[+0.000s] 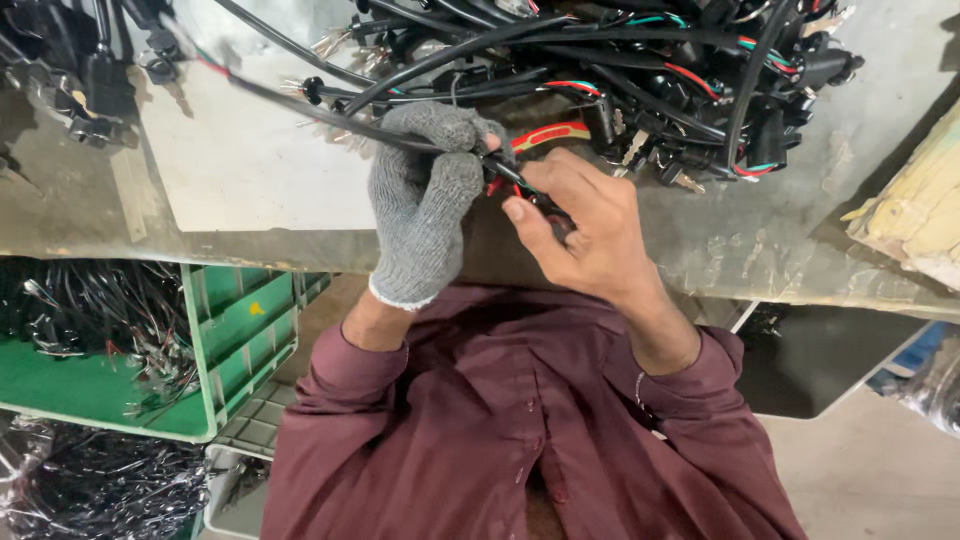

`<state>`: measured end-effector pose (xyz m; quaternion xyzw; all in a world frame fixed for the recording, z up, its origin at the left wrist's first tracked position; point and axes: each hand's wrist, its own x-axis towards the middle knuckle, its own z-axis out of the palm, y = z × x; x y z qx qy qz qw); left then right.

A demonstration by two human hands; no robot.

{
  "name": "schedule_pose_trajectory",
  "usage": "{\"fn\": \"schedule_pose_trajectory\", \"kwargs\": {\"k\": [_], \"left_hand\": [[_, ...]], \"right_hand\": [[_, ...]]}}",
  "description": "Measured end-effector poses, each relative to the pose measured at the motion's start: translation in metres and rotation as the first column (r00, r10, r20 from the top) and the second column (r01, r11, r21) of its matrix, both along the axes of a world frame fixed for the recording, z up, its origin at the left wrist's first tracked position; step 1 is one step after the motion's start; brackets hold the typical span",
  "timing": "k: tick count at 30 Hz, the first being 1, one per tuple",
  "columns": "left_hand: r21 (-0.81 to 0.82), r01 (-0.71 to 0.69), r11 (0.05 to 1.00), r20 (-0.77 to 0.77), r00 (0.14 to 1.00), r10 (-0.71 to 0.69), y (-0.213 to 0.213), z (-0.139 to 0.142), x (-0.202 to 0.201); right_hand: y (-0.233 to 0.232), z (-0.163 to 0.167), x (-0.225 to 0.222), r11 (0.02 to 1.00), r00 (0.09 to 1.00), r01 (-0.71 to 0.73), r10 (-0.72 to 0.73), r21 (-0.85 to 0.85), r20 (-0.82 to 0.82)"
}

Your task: The person repeatedly crimps black wire connectors using red-handled pliers. They pick up individual wire assemblies from a pile on the table, position the connector, squeeze the pliers to crimp, and place the finished unit back on the table. The process is repeated for multiple units throughout the clip.

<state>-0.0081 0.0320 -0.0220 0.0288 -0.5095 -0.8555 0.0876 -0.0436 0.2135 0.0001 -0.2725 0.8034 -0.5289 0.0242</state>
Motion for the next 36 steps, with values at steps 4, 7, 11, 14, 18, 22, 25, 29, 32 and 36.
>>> {"fn": "schedule_pose_trajectory", "kwargs": {"k": [4,7,11,14,18,22,25,29,32,36], "left_hand": [[0.058,0.094,0.994,0.002,0.996,-0.094,-0.004,0.008,-0.005],[0.018,0.163,0.986,-0.081,0.984,-0.161,-0.006,0.010,-0.007],[-0.266,0.141,0.953,-0.137,0.974,-0.182,-0.011,0.013,-0.005],[-0.266,0.112,0.957,-0.112,0.983,-0.146,-0.012,0.016,-0.005],[0.028,0.084,0.996,0.067,0.994,-0.086,-0.009,0.019,-0.006],[0.040,0.165,0.985,0.108,0.980,-0.169,-0.009,0.014,-0.005],[-0.119,0.304,0.945,-0.007,0.952,-0.307,-0.015,0.006,-0.002],[-0.248,0.240,0.939,-0.016,0.968,-0.252,-0.018,-0.003,0.000],[-0.359,0.208,0.910,-0.057,0.968,-0.243,-0.013,-0.003,0.001],[-0.359,0.080,0.930,-0.100,0.987,-0.124,-0.005,0.004,-0.005]], "right_hand": [[0.009,-0.011,0.004,0.998,0.995,-0.028,0.034,-0.063,0.098],[0.011,-0.012,0.000,0.991,0.980,-0.054,0.077,-0.125,0.185],[0.003,-0.007,-0.008,0.982,0.975,-0.060,0.096,-0.181,0.199],[-0.003,-0.002,-0.009,0.987,0.996,-0.041,0.052,-0.156,0.066],[-0.001,0.000,-0.002,0.981,0.968,-0.070,0.110,-0.180,0.224],[0.001,-0.011,0.006,0.952,0.919,0.085,0.039,-0.293,0.393],[0.003,-0.021,0.010,0.957,0.938,0.112,-0.013,-0.267,0.346],[0.006,-0.029,0.012,0.987,0.988,0.108,-0.093,-0.119,0.126],[0.004,-0.034,0.015,0.980,0.983,0.180,-0.177,-0.080,0.046],[-0.002,-0.034,0.019,0.976,0.969,0.218,-0.218,-0.008,-0.116]]}}
